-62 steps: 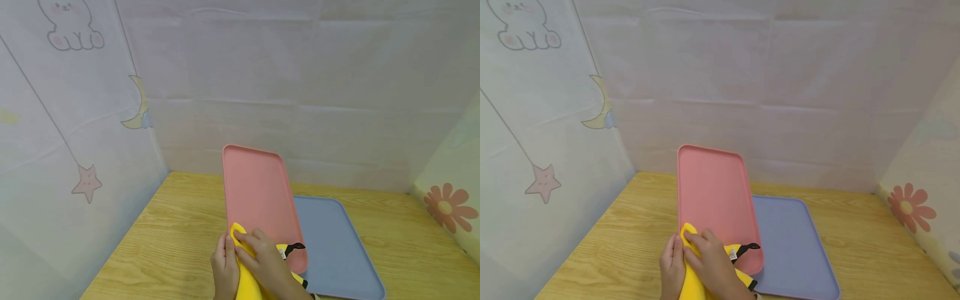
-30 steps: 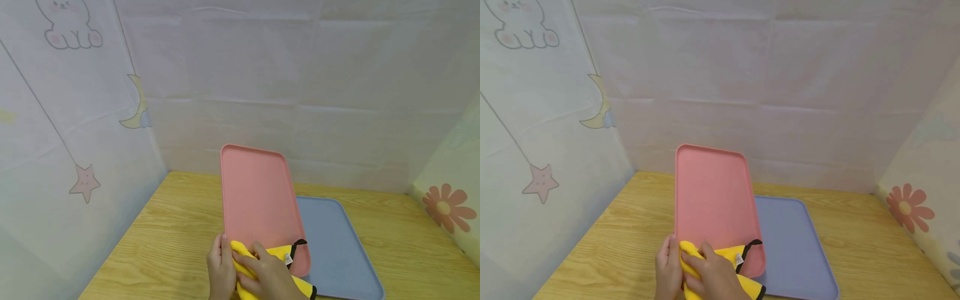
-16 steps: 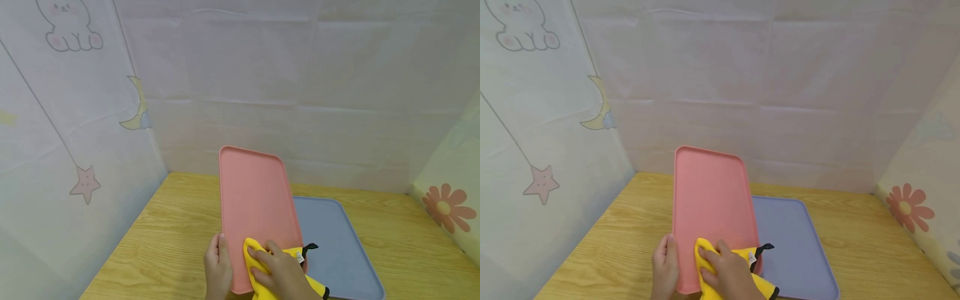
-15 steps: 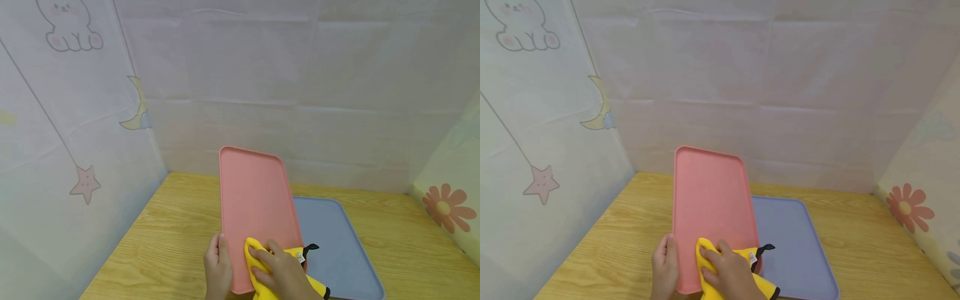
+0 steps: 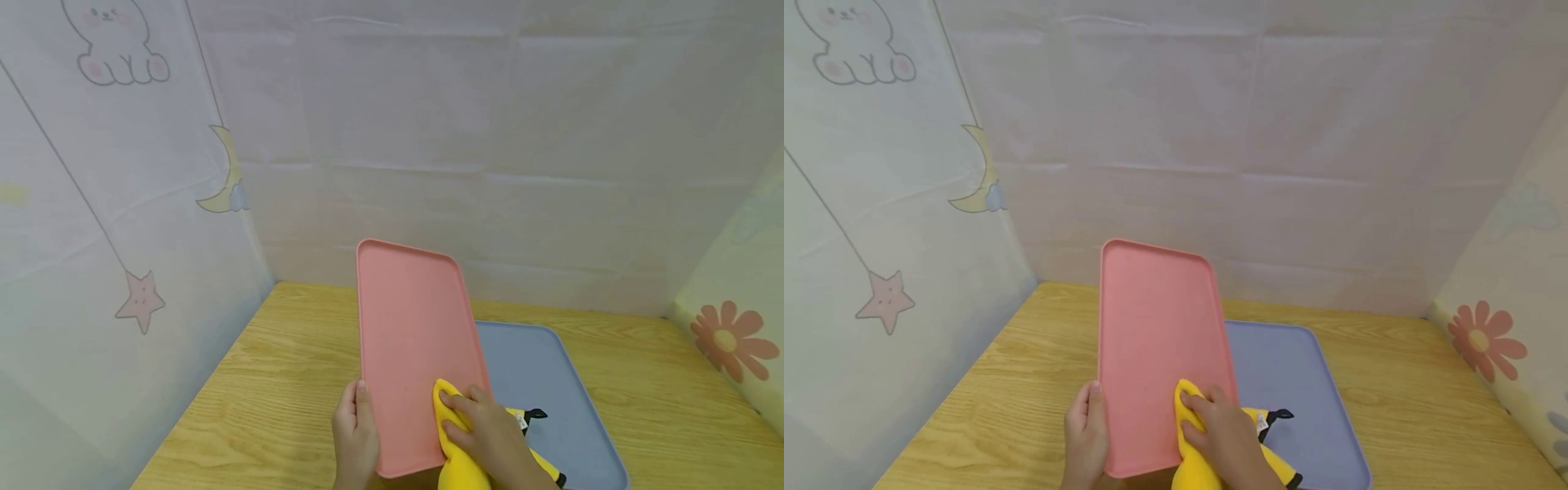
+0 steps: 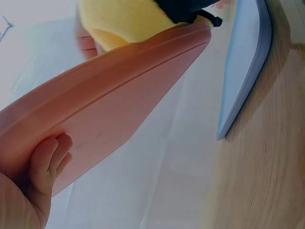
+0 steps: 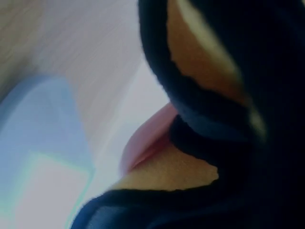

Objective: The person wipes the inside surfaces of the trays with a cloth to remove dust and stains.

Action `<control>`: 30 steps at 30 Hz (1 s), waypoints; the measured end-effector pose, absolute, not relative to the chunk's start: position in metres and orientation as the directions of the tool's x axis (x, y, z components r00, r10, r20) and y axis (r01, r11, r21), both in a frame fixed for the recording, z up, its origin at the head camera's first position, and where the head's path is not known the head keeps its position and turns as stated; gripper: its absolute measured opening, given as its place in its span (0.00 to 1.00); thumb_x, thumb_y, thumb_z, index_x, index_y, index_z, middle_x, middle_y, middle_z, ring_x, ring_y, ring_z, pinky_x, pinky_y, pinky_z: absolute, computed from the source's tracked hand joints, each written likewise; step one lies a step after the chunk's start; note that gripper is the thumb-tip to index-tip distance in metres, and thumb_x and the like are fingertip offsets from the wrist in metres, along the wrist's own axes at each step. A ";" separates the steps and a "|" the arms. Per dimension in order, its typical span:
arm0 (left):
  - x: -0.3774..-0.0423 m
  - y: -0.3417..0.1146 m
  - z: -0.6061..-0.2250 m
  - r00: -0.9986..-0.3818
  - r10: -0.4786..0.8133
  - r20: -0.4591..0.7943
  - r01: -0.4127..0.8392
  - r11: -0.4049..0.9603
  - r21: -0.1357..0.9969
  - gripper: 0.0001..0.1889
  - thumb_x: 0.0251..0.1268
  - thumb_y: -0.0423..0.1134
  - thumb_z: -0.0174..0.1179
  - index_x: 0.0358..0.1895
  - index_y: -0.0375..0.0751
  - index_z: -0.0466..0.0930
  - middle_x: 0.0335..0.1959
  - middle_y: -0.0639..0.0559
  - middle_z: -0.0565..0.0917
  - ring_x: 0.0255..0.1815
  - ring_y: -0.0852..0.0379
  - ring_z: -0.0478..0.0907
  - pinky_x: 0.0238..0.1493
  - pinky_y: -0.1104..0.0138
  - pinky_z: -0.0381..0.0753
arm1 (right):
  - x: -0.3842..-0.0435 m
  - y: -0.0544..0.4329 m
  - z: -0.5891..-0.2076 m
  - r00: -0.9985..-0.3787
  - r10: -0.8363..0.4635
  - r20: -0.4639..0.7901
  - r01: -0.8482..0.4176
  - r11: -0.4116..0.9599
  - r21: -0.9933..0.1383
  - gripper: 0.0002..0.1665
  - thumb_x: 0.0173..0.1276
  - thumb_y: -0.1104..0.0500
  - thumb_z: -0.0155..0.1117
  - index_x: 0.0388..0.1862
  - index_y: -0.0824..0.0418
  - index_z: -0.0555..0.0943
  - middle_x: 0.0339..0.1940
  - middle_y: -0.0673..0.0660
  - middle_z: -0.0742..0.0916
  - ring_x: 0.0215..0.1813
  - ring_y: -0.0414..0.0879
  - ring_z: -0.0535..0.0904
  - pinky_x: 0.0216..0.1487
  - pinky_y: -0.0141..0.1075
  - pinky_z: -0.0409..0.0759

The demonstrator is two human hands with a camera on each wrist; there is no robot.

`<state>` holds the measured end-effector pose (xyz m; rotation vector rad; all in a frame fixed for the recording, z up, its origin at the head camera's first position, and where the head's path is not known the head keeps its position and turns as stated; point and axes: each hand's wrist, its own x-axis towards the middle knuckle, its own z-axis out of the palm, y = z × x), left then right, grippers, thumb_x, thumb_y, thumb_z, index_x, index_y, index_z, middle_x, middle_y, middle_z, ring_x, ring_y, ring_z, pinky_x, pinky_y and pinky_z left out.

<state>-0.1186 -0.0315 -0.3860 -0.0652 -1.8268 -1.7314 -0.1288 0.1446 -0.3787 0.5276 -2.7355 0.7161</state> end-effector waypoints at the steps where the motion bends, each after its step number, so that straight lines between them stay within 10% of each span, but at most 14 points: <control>1: -0.118 -0.032 -0.386 -0.813 -0.366 0.453 0.433 0.139 0.890 0.12 0.69 0.28 0.39 0.34 0.26 0.73 0.18 0.51 0.74 0.18 0.64 0.69 0.17 0.68 0.72 | -0.130 0.147 -0.379 -0.909 -0.264 0.323 -0.386 0.824 -0.414 0.18 0.50 0.58 0.68 0.43 0.57 0.83 0.26 0.42 0.69 0.18 0.35 0.58 0.16 0.28 0.59; 18: -0.122 -0.033 -0.385 -0.809 -0.318 0.494 0.480 0.126 0.868 0.11 0.69 0.26 0.39 0.35 0.25 0.73 0.16 0.48 0.74 0.14 0.63 0.70 0.12 0.68 0.71 | -0.153 0.176 -0.389 -0.985 -0.137 0.100 -0.165 0.915 -0.369 0.21 0.54 0.56 0.65 0.47 0.61 0.80 0.25 0.52 0.73 0.21 0.44 0.63 0.20 0.35 0.62; 30: -0.137 -0.021 -0.394 -0.935 -0.237 0.262 0.267 0.010 0.964 0.14 0.70 0.34 0.42 0.42 0.24 0.72 0.16 0.49 0.72 0.15 0.63 0.69 0.15 0.69 0.72 | -0.147 0.183 -0.371 -0.947 -0.109 0.301 -0.224 0.898 -0.378 0.21 0.52 0.59 0.65 0.46 0.64 0.80 0.24 0.54 0.76 0.21 0.43 0.62 0.19 0.33 0.61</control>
